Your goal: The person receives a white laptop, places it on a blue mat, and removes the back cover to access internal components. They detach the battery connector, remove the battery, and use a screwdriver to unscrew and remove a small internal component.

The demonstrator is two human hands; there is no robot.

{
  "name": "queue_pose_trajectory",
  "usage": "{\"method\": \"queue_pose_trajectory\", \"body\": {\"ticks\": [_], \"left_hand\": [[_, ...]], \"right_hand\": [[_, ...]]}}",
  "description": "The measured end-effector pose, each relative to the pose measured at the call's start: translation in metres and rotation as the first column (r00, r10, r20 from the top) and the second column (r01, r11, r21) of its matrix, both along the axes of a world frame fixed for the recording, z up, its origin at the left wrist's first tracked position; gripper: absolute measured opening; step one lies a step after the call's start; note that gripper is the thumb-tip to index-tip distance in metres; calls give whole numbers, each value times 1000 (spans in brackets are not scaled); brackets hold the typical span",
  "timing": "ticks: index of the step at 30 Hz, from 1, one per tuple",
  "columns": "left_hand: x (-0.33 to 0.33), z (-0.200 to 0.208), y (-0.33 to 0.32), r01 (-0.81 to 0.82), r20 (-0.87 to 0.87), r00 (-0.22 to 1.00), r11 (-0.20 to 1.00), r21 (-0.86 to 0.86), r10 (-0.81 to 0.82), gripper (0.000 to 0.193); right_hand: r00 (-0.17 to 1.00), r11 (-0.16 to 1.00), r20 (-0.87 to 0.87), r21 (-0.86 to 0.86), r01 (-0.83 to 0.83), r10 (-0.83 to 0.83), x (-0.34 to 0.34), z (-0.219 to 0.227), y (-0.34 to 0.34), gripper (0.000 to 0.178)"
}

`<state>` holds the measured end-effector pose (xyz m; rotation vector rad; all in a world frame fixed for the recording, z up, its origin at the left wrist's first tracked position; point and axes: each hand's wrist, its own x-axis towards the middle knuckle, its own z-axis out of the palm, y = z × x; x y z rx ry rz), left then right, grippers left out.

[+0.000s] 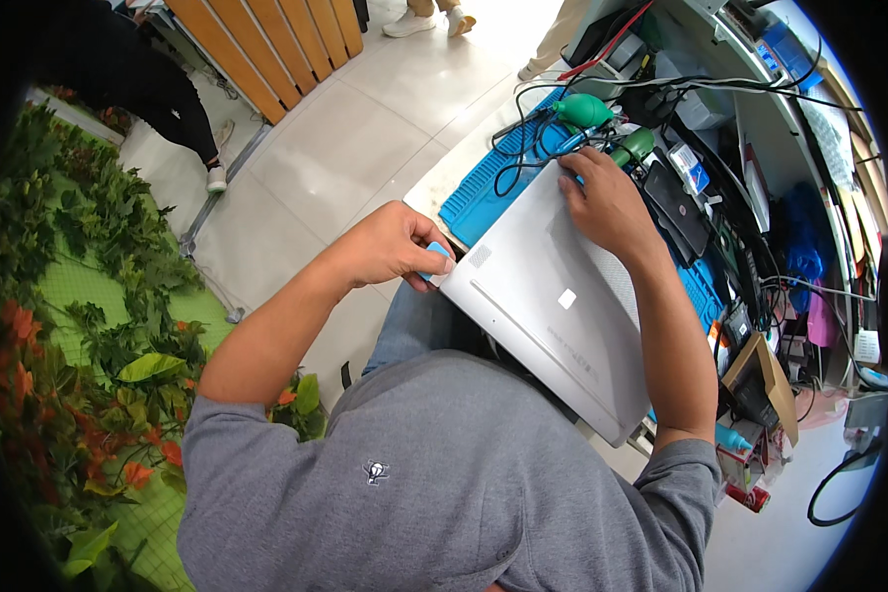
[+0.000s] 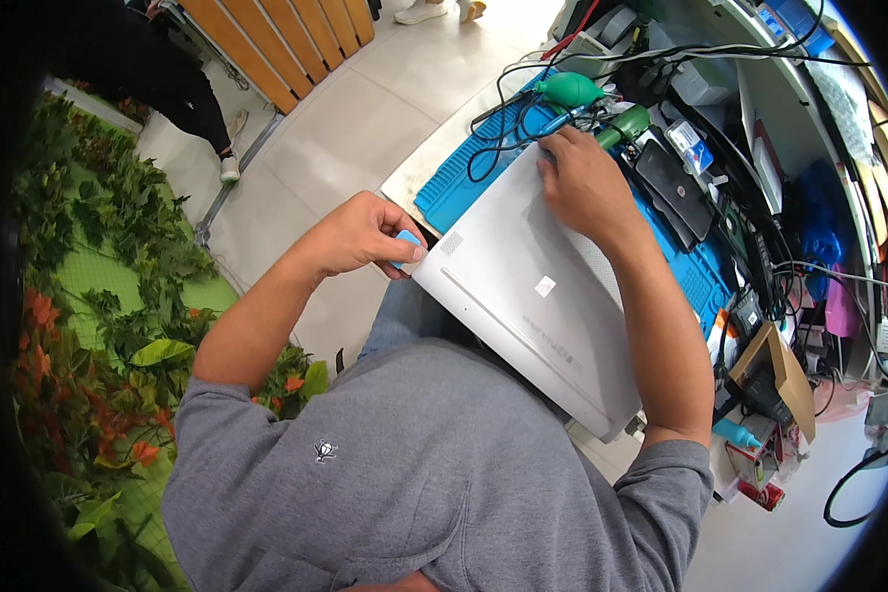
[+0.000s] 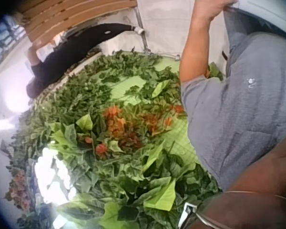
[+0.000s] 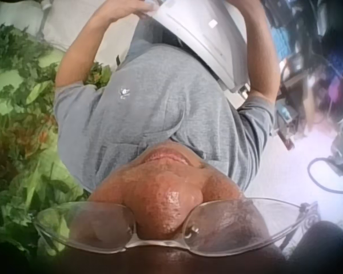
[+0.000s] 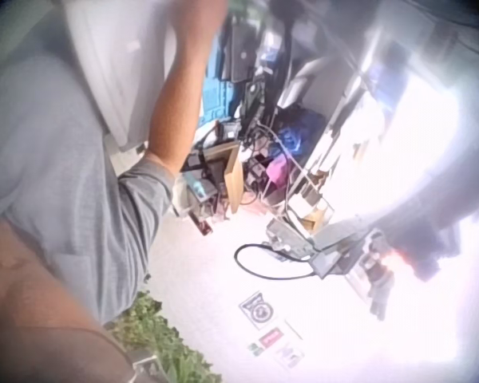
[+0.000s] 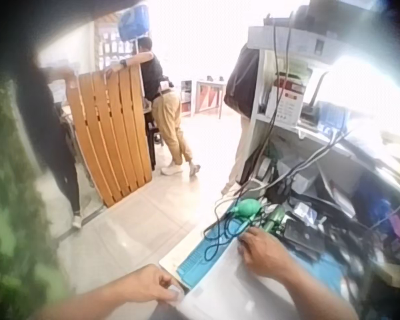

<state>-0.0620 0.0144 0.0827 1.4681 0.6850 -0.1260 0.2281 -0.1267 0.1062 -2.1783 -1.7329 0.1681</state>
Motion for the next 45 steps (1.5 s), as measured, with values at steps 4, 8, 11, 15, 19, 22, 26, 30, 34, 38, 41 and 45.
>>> {"method": "queue_pose_trajectory", "body": {"ticks": [4, 8, 11, 15, 19, 22, 26, 30, 34, 38, 41, 45], "left_hand": [[0, 0, -2, -11, 8, 1000, 999, 30, 11, 26], [2, -2, -6, -34, 43, 999, 997, 66, 31, 26], [4, 2, -10, -16, 20, 1000, 989, 150, 13, 25], [4, 5, -14, -25, 18, 1000, 972, 233, 22, 26], [-1, 3, -15, -42, 51, 998, 976, 213, 32, 26], [-7, 14, -20, -80, 100, 993, 983, 163, 65, 26], [-27, 0, -24, -150, 323, 944, 962, 228, 70, 27], [-46, -9, -32, -100, 248, 969, 939, 330, 16, 33], [-32, -5, -18, -124, 259, 966, 854, 505, -13, 34], [15, 11, 11, -107, 268, 962, 833, 542, -52, 34], [54, 38, 3, -76, 357, 920, 819, 568, -162, 35], [138, 59, -22, -107, 377, 832, 550, 828, -406, 39]], "right_hand": [[999, 1000, 39, -19, -3, 3, 1, -2, -5, 32], [998, 999, 67, -45, 3, 0, -3, 0, -7, 34], [997, 1000, 82, 14, -10, 9, -4, -6, -11, 35], [973, 996, 223, 51, -69, 56, -43, -2, -26, 52], [954, 963, 138, 7, -271, 267, -109, 16, -48, 71], [944, 950, 111, -39, -308, 311, -125, 15, -56, 74], [956, 962, 126, 35, -271, 265, -127, 4, -59, 66], [972, 977, 99, -14, -211, 211, -139, 9, -61, 54], [980, 990, 146, -29, -135, 138, -147, 9, -73, 49], [985, 995, 148, -34, -90, 94, -154, 7, -88, 42], [988, 991, 128, -107, -75, 88, -155, 16, -92, 40], [988, 989, 126, -134, -68, 85, -154, 12, -96, 37]]}}
